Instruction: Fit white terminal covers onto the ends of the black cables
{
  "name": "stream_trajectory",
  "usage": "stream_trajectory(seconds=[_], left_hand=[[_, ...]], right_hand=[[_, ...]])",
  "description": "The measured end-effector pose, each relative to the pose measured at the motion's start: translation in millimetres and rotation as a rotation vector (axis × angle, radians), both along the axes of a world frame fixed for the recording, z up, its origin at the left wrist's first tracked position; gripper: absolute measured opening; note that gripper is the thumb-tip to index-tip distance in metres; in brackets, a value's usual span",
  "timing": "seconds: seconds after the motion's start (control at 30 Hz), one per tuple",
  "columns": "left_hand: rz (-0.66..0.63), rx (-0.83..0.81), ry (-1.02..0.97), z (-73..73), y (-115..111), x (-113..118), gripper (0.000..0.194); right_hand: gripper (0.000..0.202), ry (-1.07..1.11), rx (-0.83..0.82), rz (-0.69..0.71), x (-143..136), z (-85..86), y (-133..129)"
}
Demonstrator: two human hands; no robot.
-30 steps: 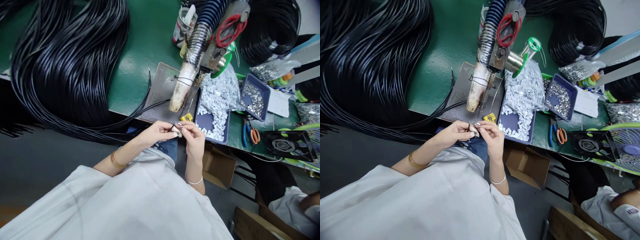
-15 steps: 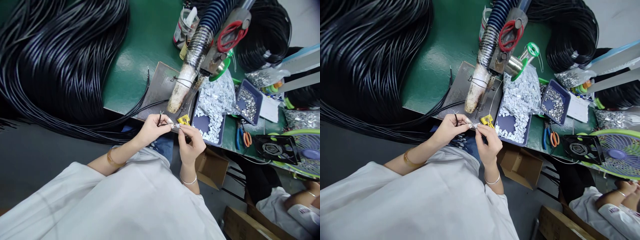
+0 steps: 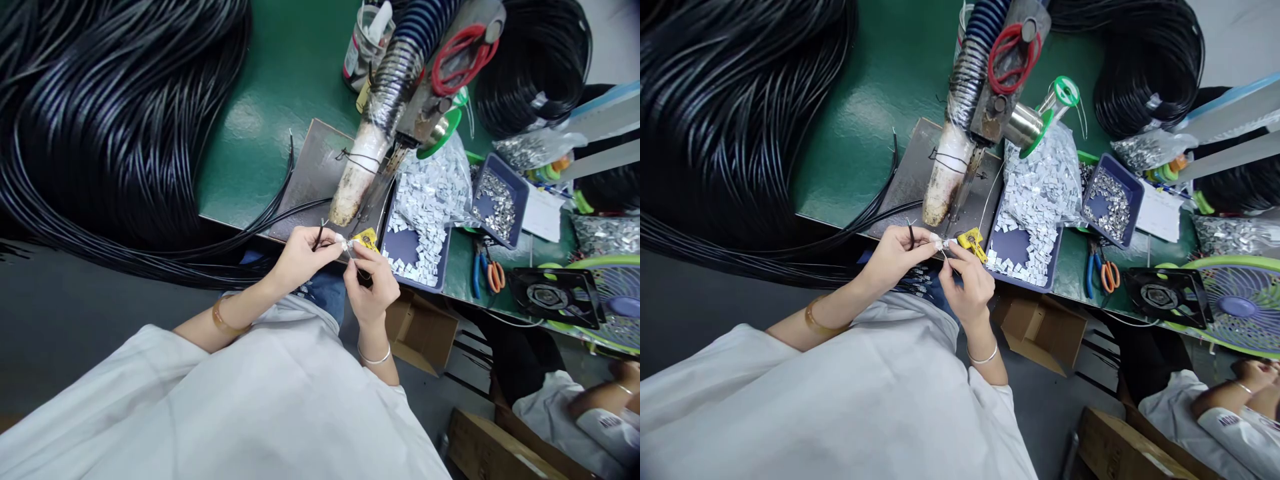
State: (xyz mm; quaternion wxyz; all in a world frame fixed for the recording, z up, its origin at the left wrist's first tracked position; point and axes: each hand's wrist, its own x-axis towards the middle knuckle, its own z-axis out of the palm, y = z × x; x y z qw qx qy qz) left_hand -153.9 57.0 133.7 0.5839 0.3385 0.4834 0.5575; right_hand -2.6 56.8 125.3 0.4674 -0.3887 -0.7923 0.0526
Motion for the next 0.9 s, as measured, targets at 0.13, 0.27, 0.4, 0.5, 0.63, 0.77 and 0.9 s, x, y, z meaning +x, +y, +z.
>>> stream_trajectory(seconds=[0.13,0.27,0.4,0.5,0.63,0.77,0.9], left_hand=[[0.039,-0.038,-0.043,6.1,1.7,2.8,0.014],[0.022,-0.057,-0.052,8.6,3.2,3.0,0.018],[0.037,-0.050,-0.053,7.5,5.1,2.4,0.014],[0.055,-0.053,-0.042,8.4,6.4,1.6,0.010],[0.008,-0.047,-0.035,10.7,7.2,-1.0,0.011],[-0.048,-0.057,-0.045,10.3,7.0,-3.7,0.011],[-0.020,-0.060,-0.040,8.9,7.0,-2.0,0.005]], right_hand=[[0.020,0.014,0.023,0.000,-0.7,-2.8,1.7],[0.013,0.078,-0.094,-0.014,-2.5,-0.5,3.0],[0.012,0.070,-0.126,-0.015,-3.1,2.8,4.7],[0.012,0.069,-0.125,-0.015,-2.8,2.6,5.7],[0.011,0.062,-0.129,-0.032,-2.6,0.6,6.0],[0.011,0.051,-0.118,-0.039,-3.4,0.0,5.9],[0.013,0.021,-0.075,-0.049,-4.4,0.1,6.5]])
